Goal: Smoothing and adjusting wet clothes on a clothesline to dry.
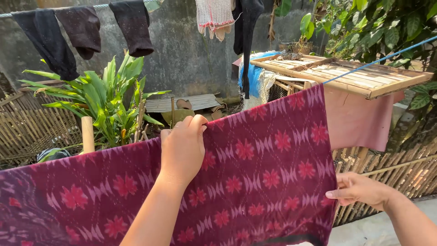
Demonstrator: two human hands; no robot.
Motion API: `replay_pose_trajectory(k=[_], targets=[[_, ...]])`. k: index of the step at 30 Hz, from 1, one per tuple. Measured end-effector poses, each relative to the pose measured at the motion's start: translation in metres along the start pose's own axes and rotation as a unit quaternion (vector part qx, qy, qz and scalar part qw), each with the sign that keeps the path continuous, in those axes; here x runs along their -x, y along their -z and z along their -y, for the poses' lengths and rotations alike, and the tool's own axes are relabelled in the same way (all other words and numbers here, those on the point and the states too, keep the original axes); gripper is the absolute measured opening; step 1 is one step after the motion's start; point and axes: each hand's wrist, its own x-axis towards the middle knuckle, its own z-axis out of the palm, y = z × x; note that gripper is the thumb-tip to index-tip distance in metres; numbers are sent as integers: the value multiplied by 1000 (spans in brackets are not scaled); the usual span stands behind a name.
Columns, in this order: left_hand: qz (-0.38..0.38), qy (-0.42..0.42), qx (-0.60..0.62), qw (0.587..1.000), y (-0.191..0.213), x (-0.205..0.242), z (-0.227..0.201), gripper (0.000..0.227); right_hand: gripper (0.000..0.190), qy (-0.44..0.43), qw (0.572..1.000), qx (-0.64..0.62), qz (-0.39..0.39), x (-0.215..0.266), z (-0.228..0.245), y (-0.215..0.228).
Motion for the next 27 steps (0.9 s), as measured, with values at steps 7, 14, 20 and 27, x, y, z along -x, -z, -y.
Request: replay_pose_trajectory(k=[7,14,20,27], targets=[[9,15,47,999,9,2,-2,12,39,319,939,-60,-111,17,123,-21],[3,70,98,993,17,0,-9,18,15,388,901,-86,-176,-6,178,-15],[-57,114,183,975,23,-2,-18,8,5,337,905,-162,-204,31,221,-22],[-170,-109,139,969,51,-5,-28,6,3,367,885,-182,-222,-6,222,1]])
